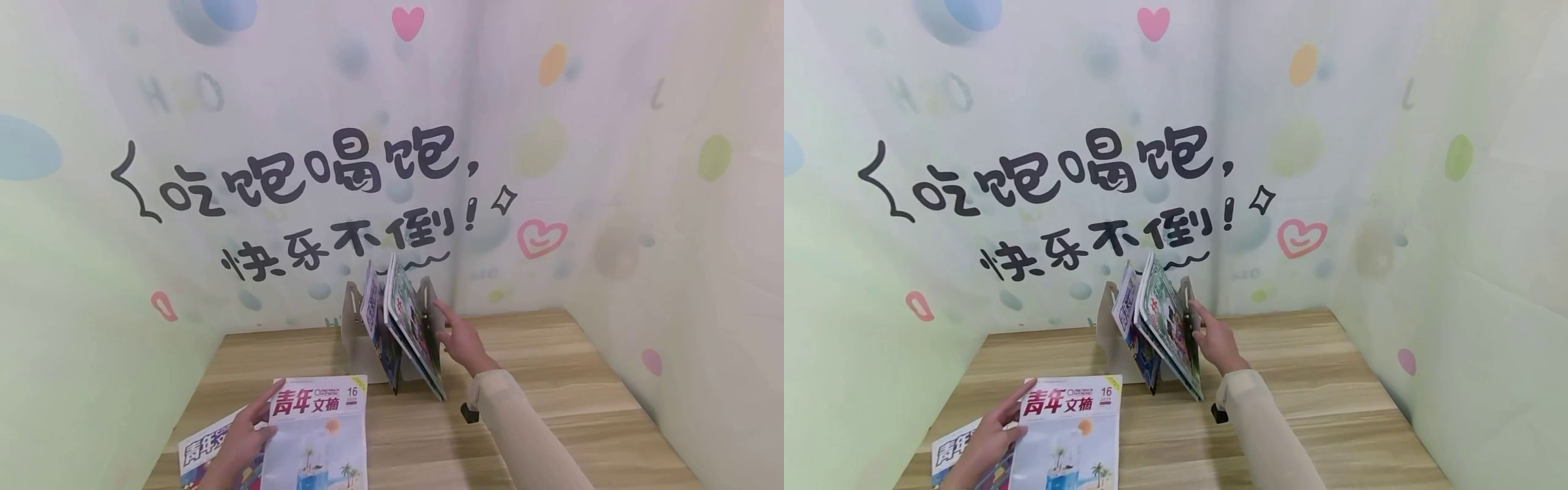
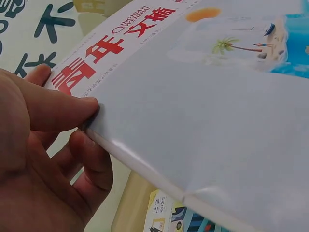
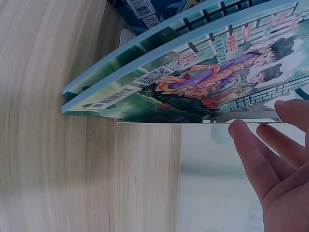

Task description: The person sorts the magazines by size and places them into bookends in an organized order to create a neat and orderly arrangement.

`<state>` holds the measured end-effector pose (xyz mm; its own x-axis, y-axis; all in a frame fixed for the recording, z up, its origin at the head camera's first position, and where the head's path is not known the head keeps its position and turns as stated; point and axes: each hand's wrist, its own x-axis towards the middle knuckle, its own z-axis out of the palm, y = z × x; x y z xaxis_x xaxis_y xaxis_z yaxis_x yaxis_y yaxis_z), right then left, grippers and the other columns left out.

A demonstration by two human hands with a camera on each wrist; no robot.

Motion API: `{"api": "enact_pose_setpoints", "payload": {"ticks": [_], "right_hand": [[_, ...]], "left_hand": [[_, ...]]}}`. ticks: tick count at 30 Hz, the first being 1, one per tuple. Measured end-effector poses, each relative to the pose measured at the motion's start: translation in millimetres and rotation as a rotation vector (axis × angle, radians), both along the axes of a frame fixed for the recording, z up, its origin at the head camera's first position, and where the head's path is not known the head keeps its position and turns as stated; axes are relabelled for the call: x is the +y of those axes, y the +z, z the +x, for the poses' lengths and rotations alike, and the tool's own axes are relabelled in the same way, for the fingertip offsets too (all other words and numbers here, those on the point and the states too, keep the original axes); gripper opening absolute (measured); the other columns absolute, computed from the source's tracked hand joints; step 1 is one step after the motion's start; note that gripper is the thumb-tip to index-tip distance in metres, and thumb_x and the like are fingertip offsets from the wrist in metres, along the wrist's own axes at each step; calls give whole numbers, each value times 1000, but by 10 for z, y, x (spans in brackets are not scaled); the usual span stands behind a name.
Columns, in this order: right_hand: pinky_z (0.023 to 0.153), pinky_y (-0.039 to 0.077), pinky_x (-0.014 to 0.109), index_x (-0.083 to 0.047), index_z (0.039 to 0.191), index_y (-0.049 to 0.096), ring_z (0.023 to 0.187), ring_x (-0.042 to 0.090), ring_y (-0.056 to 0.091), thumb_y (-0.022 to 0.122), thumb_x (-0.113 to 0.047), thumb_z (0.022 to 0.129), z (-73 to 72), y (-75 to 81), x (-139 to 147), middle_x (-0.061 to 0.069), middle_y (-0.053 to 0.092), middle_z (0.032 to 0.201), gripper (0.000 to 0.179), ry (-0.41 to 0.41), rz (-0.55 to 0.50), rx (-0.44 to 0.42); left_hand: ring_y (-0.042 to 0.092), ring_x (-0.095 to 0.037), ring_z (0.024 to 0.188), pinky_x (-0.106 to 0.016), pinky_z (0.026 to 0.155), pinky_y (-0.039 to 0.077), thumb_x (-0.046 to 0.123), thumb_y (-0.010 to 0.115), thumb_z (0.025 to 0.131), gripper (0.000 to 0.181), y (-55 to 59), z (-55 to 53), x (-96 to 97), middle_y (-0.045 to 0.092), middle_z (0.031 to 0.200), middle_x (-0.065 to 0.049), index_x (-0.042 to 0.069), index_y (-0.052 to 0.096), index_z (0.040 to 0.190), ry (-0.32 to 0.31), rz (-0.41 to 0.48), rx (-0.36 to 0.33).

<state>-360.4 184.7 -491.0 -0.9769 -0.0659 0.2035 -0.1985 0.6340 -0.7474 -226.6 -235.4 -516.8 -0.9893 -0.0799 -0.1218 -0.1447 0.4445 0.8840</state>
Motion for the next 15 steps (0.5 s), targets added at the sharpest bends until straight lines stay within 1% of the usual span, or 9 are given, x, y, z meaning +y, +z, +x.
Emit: {"api": "enact_pose_setpoints", "payload": {"ticks": [1, 4, 6, 9, 11, 15], "right_hand": [[58, 55, 32, -31, 149, 37, 73, 25, 66, 62, -2, 92, 0, -1, -2, 28, 58, 125, 69, -1, -2, -1], [58, 55, 32, -31, 149, 37, 76, 25, 66, 62, -2, 92, 3, 3, -7, 28, 57, 126, 69, -9, -2, -2], [58, 55, 32, -31, 149, 37, 75, 24, 66, 62, -2, 92, 4, 4, -9, 28, 57, 126, 69, -12, 3, 1], [58, 56, 31, -30, 149, 37, 76, 25, 66, 62, -2, 92, 3, -1, -10, 29, 57, 126, 69, -13, 4, 1], [58, 56, 32, -30, 149, 37, 80, 27, 66, 62, -2, 92, 3, -2, -9, 30, 56, 128, 68, -9, -1, -2], [58, 56, 32, -31, 149, 37, 86, 30, 66, 62, -2, 92, 12, 6, -10, 29, 55, 129, 68, -11, -10, -11]], "left_hand": [[58, -32, 108, -43, 78, 54, -13, 59, 84, 78, 8, 2, 12, 57, 131, -22, 26, 42, 149, 7, 14, -9], [56, -32, 111, -47, 84, 51, -12, 59, 84, 77, 32, 6, 45, 56, 133, -22, 27, 42, 149, -5, -2, 0], [55, -32, 111, -50, 88, 48, -12, 59, 84, 77, 49, 11, 70, 56, 133, -21, 27, 42, 149, -15, -26, 22], [55, -31, 112, -52, 93, 45, -13, 59, 83, 77, 70, 26, 104, 57, 133, -19, 25, 43, 148, -23, -39, 57], [55, -30, 112, -51, 93, 45, -12, 59, 84, 76, 82, 35, 122, 57, 132, -18, 25, 43, 148, -26, -48, 73], [55, -28, 111, -45, 91, 47, -10, 59, 86, 73, 109, 43, 155, 58, 132, -17, 27, 43, 148, -37, -48, 93]]}}
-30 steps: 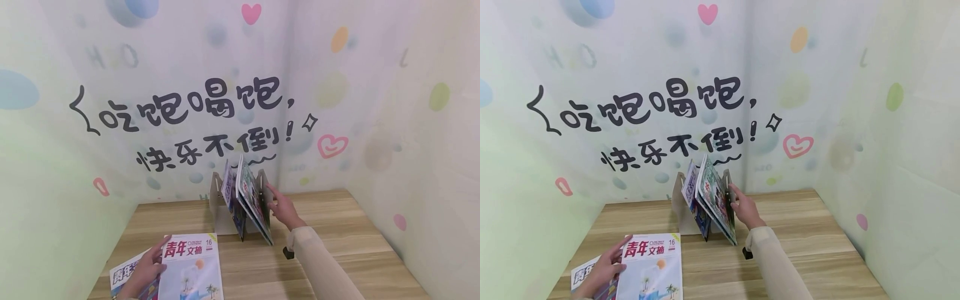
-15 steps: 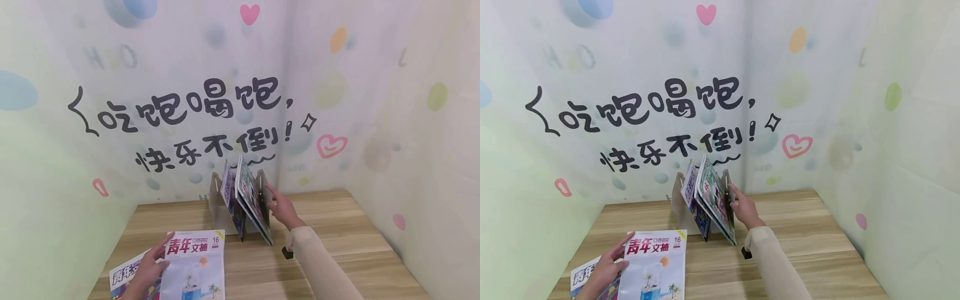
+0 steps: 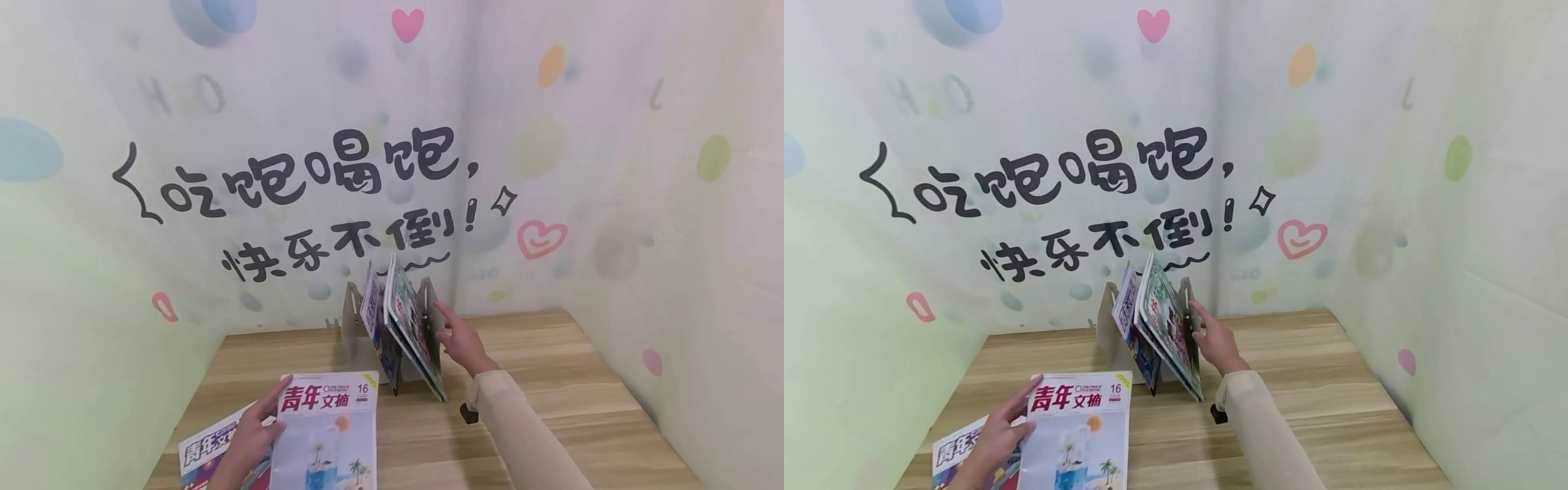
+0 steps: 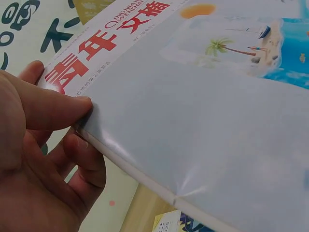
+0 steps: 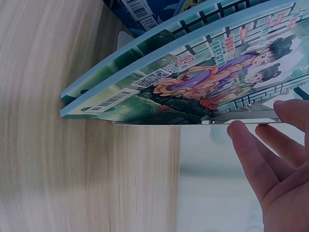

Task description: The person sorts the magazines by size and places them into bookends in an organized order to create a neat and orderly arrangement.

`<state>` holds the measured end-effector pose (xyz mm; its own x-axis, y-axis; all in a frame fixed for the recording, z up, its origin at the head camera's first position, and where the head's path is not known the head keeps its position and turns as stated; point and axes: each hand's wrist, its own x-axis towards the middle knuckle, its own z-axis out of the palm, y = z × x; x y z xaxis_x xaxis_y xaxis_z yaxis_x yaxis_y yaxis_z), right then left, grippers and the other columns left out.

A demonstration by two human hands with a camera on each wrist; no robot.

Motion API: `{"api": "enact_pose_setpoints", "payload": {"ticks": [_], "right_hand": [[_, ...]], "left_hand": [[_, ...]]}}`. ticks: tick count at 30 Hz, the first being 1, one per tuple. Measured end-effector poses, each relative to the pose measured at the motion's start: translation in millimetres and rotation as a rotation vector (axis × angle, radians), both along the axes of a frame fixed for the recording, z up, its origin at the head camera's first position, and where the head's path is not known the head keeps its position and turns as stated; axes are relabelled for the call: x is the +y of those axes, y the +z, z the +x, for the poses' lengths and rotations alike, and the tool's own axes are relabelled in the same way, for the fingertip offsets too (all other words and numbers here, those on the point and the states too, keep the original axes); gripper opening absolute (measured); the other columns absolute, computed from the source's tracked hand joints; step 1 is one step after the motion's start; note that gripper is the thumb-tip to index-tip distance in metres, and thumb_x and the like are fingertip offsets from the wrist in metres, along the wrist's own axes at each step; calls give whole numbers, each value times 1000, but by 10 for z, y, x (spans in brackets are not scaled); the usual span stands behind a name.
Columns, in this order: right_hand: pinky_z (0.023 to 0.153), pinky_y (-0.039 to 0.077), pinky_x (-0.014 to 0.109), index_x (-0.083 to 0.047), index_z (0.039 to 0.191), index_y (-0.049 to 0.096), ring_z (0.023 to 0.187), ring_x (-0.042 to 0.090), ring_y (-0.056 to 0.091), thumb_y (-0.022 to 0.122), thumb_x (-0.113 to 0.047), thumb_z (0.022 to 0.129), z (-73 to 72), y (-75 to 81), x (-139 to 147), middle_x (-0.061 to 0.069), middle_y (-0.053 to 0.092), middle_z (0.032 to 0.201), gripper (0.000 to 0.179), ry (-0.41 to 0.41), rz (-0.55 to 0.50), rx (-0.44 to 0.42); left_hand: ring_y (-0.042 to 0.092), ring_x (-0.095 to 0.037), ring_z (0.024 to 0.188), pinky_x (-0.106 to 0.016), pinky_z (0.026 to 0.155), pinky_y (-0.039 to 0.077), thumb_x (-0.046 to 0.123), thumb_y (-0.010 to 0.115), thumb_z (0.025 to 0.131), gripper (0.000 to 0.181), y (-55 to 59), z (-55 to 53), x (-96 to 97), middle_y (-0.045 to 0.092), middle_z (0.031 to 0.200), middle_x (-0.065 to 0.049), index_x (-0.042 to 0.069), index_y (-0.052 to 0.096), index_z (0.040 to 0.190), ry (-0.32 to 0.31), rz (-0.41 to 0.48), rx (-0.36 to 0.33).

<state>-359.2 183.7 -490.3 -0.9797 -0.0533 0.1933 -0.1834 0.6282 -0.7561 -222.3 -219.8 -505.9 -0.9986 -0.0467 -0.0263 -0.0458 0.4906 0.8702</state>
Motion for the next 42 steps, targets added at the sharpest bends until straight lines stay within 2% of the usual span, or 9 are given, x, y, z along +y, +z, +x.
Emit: {"api": "enact_pose_setpoints", "payload": {"ticks": [3, 7, 16, 19, 25, 32, 42], "right_hand": [[59, 56, 33, -32, 149, 37, 90, 32, 66, 62, -2, 93, 0, 3, -6, 29, 55, 129, 69, 0, -5, -4], [60, 56, 33, -34, 149, 36, 91, 33, 66, 61, -3, 93, -7, -1, -9, 28, 55, 129, 69, 0, -6, -10], [60, 56, 33, -33, 149, 36, 89, 30, 66, 62, -3, 93, -13, -19, -8, 28, 55, 130, 69, -6, -6, -16], [59, 56, 33, -33, 149, 36, 88, 30, 67, 62, -2, 93, -10, -20, -12, 28, 55, 130, 69, -5, -5, -12], [59, 56, 33, -32, 149, 36, 84, 29, 66, 62, -2, 93, -7, -15, -9, 30, 55, 129, 69, 0, -7, -10], [60, 57, 33, -33, 149, 36, 92, 33, 66, 62, -2, 93, -10, -3, -10, 28, 55, 130, 69, -1, -18, -17], [59, 56, 32, -31, 149, 37, 96, 35, 64, 61, -1, 93, -5, -3, -4, 28, 54, 131, 68, 4, -21, -14]], "left_hand": [[54, -27, 110, -39, 88, 47, -9, 59, 87, 74, 19, 0, 27, 58, 131, -16, 29, 43, 148, 0, 35, -3], [53, -27, 110, -39, 88, 48, -6, 60, 88, 73, 43, -2, 65, 56, 134, -17, 32, 42, 148, 3, 53, -13], [54, -29, 110, -41, 87, 51, -6, 61, 87, 74, 90, -15, 172, 58, 132, -18, 32, 41, 149, -1, 13, 72], [59, -29, 105, -41, 82, 55, -4, 61, 88, 75, 107, -13, 208, 58, 131, -20, 34, 40, 149, -6, 33, 78], [67, -29, 89, -36, 69, 58, -9, 61, 86, 79, 150, 1, 259, 57, 128, -26, 32, 39, 150, -26, 154, 94], [67, -25, 81, -33, 64, 56, -8, 64, 85, 82, 194, 0, 313, 59, 124, -21, 39, 40, 148, -21, 158, 79], [68, -25, 74, -34, 62, 57, -8, 67, 83, 84, 208, 26, 408, 63, 117, -19, 41, 42, 146, 8, 181, 89]]}}
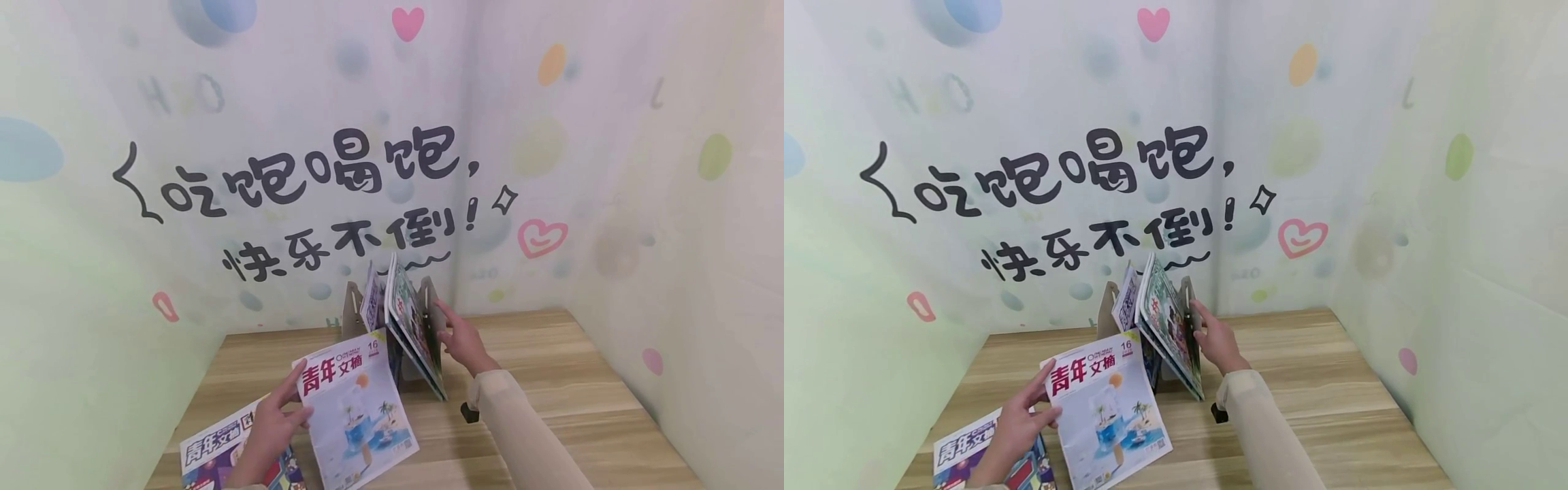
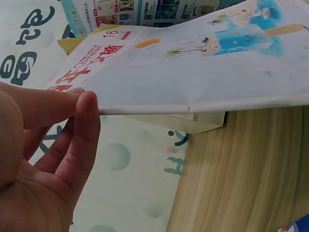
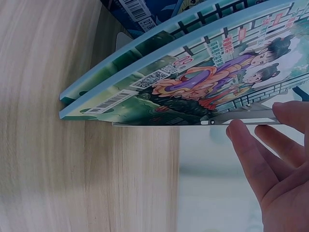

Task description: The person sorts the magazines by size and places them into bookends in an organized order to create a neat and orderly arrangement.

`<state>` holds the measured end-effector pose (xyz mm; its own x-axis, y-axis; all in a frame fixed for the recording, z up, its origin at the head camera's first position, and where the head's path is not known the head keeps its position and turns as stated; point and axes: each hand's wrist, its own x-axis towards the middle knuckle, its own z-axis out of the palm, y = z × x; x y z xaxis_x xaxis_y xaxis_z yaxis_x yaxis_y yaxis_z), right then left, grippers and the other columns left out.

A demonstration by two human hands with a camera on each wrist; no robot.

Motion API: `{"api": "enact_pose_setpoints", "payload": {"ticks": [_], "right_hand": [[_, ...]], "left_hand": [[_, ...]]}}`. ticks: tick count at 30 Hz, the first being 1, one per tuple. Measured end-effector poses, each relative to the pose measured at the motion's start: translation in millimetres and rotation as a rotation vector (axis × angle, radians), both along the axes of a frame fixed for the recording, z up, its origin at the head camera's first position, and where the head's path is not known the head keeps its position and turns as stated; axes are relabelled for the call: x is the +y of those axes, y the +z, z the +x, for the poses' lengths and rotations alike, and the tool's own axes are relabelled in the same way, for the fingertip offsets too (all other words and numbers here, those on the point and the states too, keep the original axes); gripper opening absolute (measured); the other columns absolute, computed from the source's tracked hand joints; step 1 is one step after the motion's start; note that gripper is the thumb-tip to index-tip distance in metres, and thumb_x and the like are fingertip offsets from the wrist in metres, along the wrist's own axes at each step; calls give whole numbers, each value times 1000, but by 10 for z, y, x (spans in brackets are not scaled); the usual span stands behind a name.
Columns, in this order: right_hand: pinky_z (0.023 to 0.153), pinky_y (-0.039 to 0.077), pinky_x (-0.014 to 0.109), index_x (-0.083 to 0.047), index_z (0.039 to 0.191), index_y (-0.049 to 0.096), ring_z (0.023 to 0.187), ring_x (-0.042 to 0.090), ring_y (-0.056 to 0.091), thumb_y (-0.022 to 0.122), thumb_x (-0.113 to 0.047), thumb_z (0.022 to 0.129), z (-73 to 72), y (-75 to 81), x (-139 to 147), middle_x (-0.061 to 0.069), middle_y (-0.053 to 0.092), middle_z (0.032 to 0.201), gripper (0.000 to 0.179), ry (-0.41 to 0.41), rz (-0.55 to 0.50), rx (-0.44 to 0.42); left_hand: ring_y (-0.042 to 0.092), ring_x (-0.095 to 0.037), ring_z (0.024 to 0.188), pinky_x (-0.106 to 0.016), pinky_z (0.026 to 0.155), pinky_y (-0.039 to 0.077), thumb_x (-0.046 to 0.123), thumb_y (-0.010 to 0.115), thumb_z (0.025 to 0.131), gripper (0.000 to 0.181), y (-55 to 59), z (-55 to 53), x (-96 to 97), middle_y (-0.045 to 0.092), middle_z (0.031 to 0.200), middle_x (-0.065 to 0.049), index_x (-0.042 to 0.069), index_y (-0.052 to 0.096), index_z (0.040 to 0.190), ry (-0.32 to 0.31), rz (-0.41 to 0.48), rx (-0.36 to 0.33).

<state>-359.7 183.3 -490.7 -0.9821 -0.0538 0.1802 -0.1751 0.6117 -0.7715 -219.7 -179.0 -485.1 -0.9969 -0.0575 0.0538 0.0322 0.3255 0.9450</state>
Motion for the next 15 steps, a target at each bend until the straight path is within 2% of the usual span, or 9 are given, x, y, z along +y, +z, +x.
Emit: {"api": "enact_pose_setpoints", "payload": {"ticks": [7, 15], "right_hand": [[58, 56, 32, -30, 149, 37, 92, 34, 65, 60, 0, 93, 10, 11, 3, 30, 54, 131, 68, 1, 1, 7], [57, 56, 31, -32, 148, 38, 83, 29, 66, 60, 0, 92, 8, 3, 7, 29, 55, 130, 68, -4, 12, 16]], "left_hand": [[69, -24, 76, -31, 61, 56, -8, 68, 83, 84, 42, 16, 79, 62, 123, -18, 41, 42, 146, 2, 11, 21], [68, -24, 79, -31, 60, 56, -12, 61, 82, 85, 75, 36, 114, 62, 122, -21, 36, 39, 149, -48, -16, 84]]}}
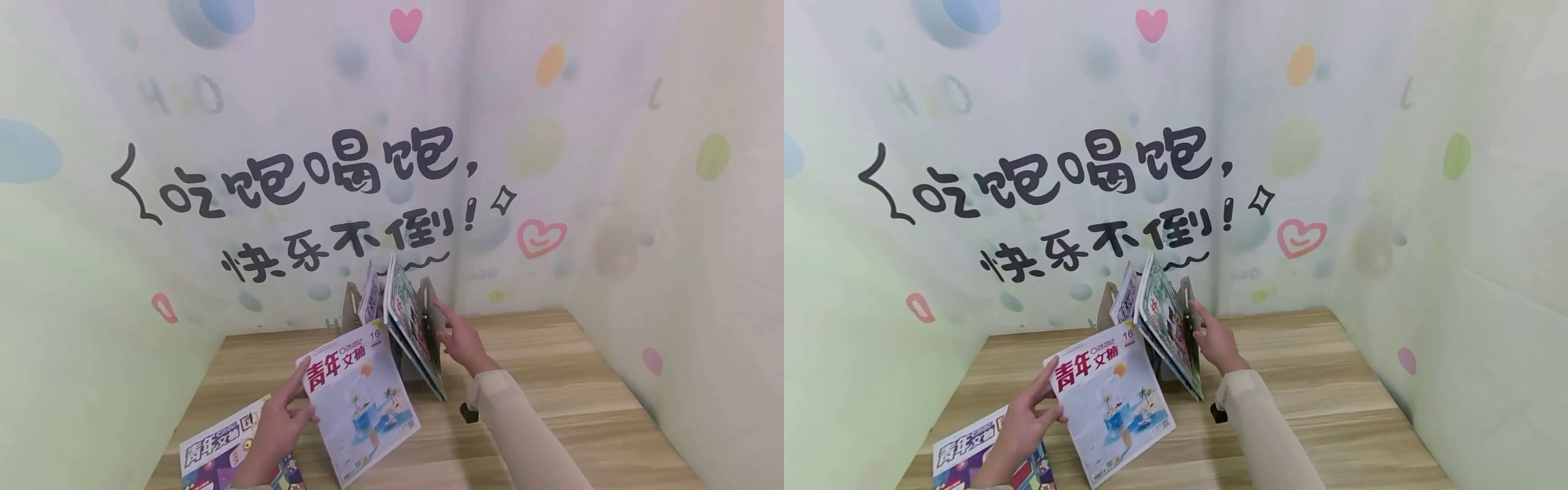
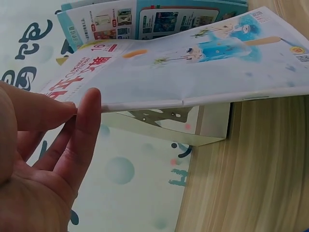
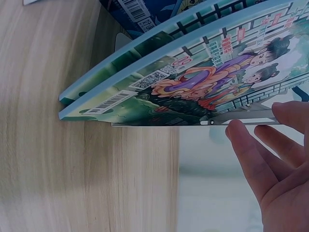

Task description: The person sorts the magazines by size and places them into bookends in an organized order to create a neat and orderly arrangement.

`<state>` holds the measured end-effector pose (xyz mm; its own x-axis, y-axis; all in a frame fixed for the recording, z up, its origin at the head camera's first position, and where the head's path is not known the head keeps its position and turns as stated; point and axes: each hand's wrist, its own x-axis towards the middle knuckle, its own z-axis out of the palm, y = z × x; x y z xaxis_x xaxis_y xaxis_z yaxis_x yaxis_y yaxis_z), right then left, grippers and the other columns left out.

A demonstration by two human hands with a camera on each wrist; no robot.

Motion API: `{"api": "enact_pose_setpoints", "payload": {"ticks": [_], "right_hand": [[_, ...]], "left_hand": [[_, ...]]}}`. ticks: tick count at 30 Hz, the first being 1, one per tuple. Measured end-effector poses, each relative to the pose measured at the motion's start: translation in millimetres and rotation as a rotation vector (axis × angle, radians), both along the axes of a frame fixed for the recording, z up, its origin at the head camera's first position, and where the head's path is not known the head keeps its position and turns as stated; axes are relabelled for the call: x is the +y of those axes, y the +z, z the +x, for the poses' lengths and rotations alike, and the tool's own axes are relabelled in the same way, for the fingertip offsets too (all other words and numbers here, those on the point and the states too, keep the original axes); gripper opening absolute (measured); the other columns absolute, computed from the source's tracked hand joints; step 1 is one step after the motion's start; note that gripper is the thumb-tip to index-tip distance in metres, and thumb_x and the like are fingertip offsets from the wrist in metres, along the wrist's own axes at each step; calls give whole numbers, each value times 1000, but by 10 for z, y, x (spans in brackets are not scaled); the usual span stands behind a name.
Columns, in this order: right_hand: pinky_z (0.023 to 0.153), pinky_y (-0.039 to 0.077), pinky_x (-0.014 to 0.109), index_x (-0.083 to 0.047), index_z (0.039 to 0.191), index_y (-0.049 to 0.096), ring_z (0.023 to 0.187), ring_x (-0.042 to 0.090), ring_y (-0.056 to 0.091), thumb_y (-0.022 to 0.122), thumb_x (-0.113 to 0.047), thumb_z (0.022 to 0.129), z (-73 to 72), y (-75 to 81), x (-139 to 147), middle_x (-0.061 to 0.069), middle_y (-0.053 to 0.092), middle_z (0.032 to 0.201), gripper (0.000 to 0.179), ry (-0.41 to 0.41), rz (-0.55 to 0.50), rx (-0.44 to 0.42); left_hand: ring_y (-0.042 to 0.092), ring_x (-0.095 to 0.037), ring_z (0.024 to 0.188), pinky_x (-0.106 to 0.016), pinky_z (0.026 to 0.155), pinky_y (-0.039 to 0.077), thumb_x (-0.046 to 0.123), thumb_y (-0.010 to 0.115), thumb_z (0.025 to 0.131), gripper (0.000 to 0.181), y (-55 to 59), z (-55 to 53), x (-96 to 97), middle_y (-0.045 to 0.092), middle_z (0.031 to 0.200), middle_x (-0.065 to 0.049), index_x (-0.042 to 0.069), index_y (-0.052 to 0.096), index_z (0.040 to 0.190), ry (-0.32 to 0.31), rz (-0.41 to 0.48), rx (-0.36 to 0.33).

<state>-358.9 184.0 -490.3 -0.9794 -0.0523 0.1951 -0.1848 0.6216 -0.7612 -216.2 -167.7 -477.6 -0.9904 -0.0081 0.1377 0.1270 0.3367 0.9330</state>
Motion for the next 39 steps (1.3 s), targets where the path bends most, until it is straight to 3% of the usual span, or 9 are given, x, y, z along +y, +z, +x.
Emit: {"api": "enact_pose_setpoints", "payload": {"ticks": [7, 11, 21, 30, 39], "right_hand": [[56, 55, 32, -32, 148, 38, 77, 29, 67, 60, 0, 92, 0, -10, 14, 31, 54, 129, 68, 13, -1, 18], [55, 55, 31, -32, 148, 39, 76, 30, 67, 60, 1, 91, -2, -16, 14, 31, 55, 128, 69, 16, -4, 26], [56, 55, 31, -32, 149, 38, 80, 28, 67, 61, 0, 92, -2, -15, 11, 29, 56, 128, 69, 13, -3, 15], [56, 55, 30, -31, 149, 37, 75, 27, 67, 62, 0, 92, -4, -21, 12, 28, 58, 126, 69, 24, 1, 16], [58, 56, 31, -30, 149, 37, 85, 30, 67, 61, 0, 93, -9, -13, 11, 29, 56, 128, 68, 23, -6, 1]], "left_hand": [[69, -23, 78, -26, 52, 49, -10, 61, 83, 86, 20, 1, 32, 62, 122, -19, 42, 38, 148, 1, 22, -58], [70, -24, 77, -24, 49, 46, -10, 62, 85, 84, 42, 12, 53, 61, 122, -22, 38, 38, 149, -2, 28, -56], [68, -22, 87, -25, 68, 57, -10, 65, 85, 82, 42, 16, 82, 67, 112, -17, 32, 38, 150, -33, -89, 85], [66, -18, 69, -25, 61, 54, -1, 67, 88, 80, 142, 47, 163, 70, 100, -8, 38, 35, 150, 14, -236, 114], [62, -7, 62, -23, 56, 52, -2, 69, 86, 82, 179, 44, 222, 71, 91, -6, 32, 34, 152, 24, -317, 248]]}}
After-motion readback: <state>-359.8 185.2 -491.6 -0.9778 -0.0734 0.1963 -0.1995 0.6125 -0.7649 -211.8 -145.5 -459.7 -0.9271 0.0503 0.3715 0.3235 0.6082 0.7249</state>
